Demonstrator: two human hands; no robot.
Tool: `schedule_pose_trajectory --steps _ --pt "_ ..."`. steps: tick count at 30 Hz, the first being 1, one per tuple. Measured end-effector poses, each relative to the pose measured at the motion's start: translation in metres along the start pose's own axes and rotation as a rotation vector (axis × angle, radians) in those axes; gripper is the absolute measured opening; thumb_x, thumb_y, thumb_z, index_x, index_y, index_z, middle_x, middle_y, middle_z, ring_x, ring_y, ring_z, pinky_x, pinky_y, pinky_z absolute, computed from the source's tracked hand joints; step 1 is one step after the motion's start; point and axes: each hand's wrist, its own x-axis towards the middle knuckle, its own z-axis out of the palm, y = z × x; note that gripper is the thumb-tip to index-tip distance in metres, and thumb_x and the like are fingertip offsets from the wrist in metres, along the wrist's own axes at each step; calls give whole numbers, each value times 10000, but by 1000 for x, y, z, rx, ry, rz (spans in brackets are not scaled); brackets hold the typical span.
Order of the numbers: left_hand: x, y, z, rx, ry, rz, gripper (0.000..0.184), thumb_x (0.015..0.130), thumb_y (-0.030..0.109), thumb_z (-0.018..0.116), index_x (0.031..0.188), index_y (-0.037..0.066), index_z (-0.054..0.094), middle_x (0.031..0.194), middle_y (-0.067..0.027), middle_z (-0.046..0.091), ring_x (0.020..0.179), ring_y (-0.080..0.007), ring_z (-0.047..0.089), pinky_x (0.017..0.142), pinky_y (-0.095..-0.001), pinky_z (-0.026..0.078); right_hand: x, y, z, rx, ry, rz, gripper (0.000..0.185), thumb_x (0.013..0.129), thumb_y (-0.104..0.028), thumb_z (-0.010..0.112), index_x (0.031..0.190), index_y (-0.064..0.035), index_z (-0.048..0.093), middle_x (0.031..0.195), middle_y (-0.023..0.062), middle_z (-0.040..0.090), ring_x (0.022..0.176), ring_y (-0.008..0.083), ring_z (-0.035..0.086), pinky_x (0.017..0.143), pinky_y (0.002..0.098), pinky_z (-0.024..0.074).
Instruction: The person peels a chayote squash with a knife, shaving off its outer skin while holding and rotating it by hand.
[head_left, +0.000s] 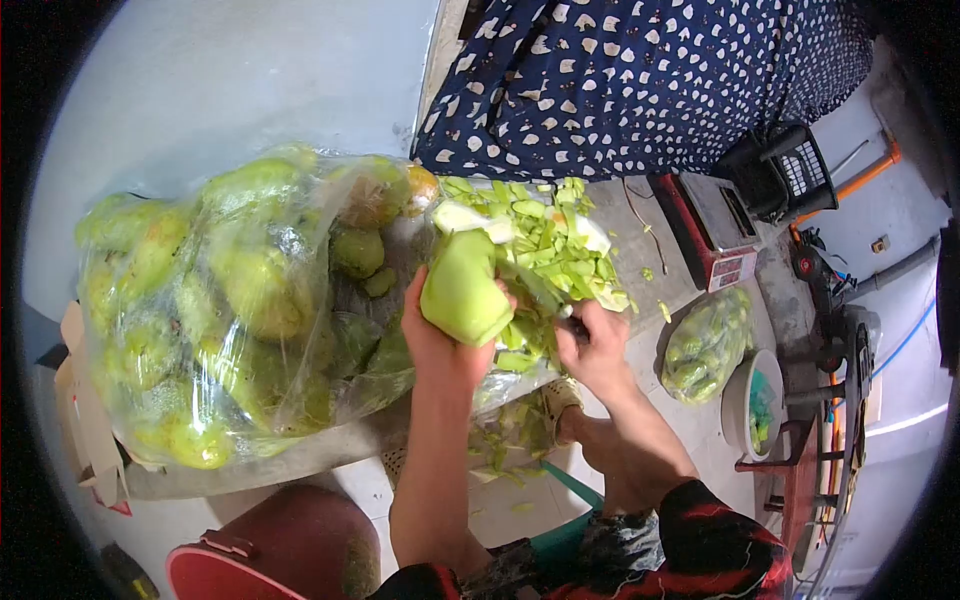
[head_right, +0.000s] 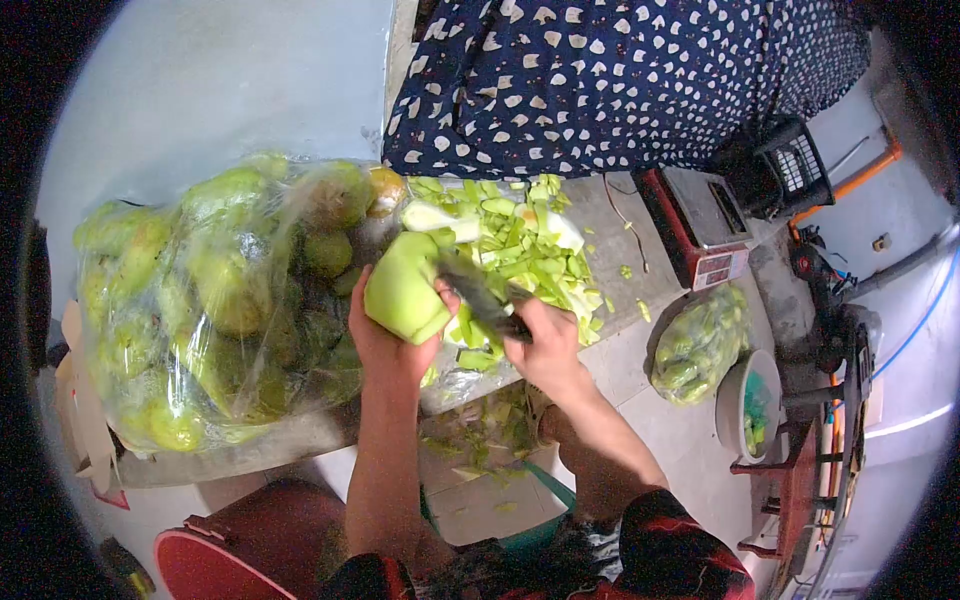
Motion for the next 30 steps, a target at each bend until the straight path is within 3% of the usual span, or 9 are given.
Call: schedule_pose_trajectory --steps 2,4,7,11,14,17,20,23,30 --pt "4 -2 5 180 283 186 562 937 428 372 1250 -11 530 1160 -253 578 1006 -342 581 898 -459 468 4 -3 0 -16 35 -134 207 654 6 710 799 -8 562 567 89 500 463 249 526 451 353 413" --pt "3 0 -3 246 264 168 546 939 404 379 1234 -27 539 1170 -229 600 1027 -348 611 945 -470 478 8 -6 -4 -41 -17 -407 273 608 4 714 841 32 575 595 90 491 466 244 508 438 345 394" --pt "-1 -2 -3 433 234 109 560 915 403 444 1238 -46 527 1065 -210 647 913 -311 657 834 -428 535 9 -11 -5 -44 -5 -445 186 643 10 649 802 38 557 622 73 474 486 218 496 432 334 377" --pt "-5 -2 2 459 191 47 501 897 351 496 1222 -28 537 1084 -184 638 934 -274 645 903 -397 498 8 -14 -7 -54 -17 -500 177 637 4 639 790 31 553 625 69 461 497 210 499 429 328 373" --pt "-2 -2 -3 503 201 56 552 855 395 554 1205 -32 558 1093 -201 647 949 -297 654 882 -429 518 7 -15 -9 -69 -35 -488 195 633 0 638 807 20 551 628 68 458 499 221 501 435 342 379" --pt "-1 -4 -5 443 319 152 507 847 355 566 1206 -4 572 1136 -156 644 1038 -301 622 977 -447 458 1 6 -4 -115 -84 -283 313 610 -32 658 911 8 580 624 80 470 499 276 507 466 384 404" --pt "-3 0 -10 429 373 134 477 829 327 588 1189 13 583 1160 -145 637 1046 -304 615 976 -446 459 3 8 -8 -141 0 -262 343 581 -79 742 876 20 599 621 86 507 500 270 527 468 357 416" --pt "-1 2 -27 426 375 126 471 818 315 600 1177 10 585 1150 -138 640 1052 -304 612 970 -456 463 9 -7 -13 -126 -5 -301 357 567 -72 703 895 26 602 626 90 494 510 265 531 474 363 420" --pt "-7 -12 -5 571 281 51 505 807 357 598 1194 33 575 1106 -167 639 942 -329 644 908 -450 513 5 3 -4 -155 -24 -183 333 571 -14 683 893 0 599 634 109 517 520 292 549 485 369 432"
